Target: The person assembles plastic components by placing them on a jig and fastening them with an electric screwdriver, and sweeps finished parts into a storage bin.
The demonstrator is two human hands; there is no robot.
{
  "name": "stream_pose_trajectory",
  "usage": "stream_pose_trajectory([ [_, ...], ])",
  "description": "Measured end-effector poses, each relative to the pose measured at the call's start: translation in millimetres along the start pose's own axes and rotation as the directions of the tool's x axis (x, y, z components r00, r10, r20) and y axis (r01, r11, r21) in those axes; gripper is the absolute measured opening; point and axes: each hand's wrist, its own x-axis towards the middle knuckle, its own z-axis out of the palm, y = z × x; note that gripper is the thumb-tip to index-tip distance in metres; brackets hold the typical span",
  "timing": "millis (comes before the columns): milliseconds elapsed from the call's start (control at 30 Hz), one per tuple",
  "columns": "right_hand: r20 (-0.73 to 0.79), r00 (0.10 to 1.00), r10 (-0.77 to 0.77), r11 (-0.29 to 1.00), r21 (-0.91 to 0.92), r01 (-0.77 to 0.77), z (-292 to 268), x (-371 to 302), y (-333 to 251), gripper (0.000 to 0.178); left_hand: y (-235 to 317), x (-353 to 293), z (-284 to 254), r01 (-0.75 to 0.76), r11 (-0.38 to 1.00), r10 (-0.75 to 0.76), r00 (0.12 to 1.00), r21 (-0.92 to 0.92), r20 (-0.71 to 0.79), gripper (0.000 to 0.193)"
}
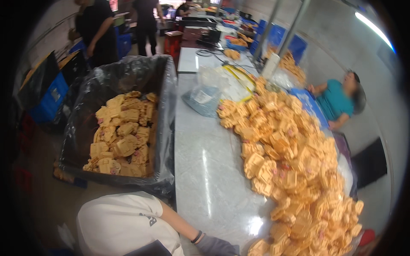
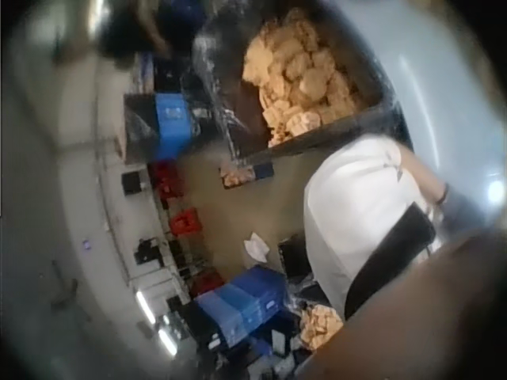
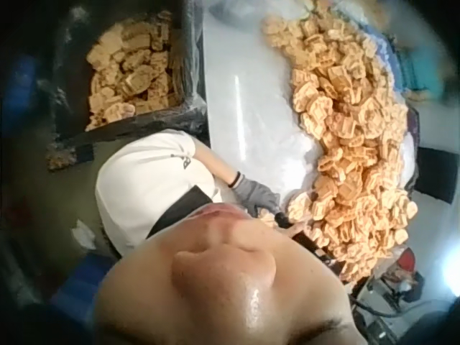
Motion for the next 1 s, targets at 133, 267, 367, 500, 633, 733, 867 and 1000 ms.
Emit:
stream_pose_trajectory([
  [133,-0.076,0.995,0.062,0.992,0.112,-0.054,68,-4,-104,0.056,-15,-10,2,0.188,0.982,-0.190,0.978,0.033,0.082,0.075],
  [267,-0.288,0.957,0.043,0.951,0.306,0.050,40,-7,-114,0.038,-7,-9,-10,0.178,0.983,-0.177,0.984,0.049,-0.023,0.075],
  [367,-0.434,0.900,0.019,0.988,0.148,0.051,-34,-16,-95,0.012,-2,-1,-9,0.143,0.990,-0.144,0.990,0.019,0.013,0.073],
  [500,-0.649,0.760,0.038,0.999,0.024,-0.029,-86,-29,-82,0.019,-5,7,-9,0.175,0.983,-0.180,0.973,0.046,0.145,0.070],
  [633,-0.665,0.746,0.011,0.999,-0.023,-0.036,-98,7,-80,0.024,-9,2,-11,0.106,0.990,-0.110,0.993,0.090,0.032,0.063],
  [733,-0.682,0.690,-0.241,0.970,-0.167,0.174,-120,41,-81,0.038,-1,13,-6,0.103,0.994,-0.104,0.994,0.034,0.040,0.062],
  [867,-0.575,0.751,-0.325,0.946,-0.184,0.268,-125,77,-79,0.045,0,13,0,0.131,0.991,-0.133,0.990,0.036,0.050,0.064],
  [1000,-0.511,0.817,-0.266,0.964,-0.154,0.218,-121,103,-63,0.044,2,11,0,0.150,0.986,-0.154,0.987,0.070,0.049,0.066],
])
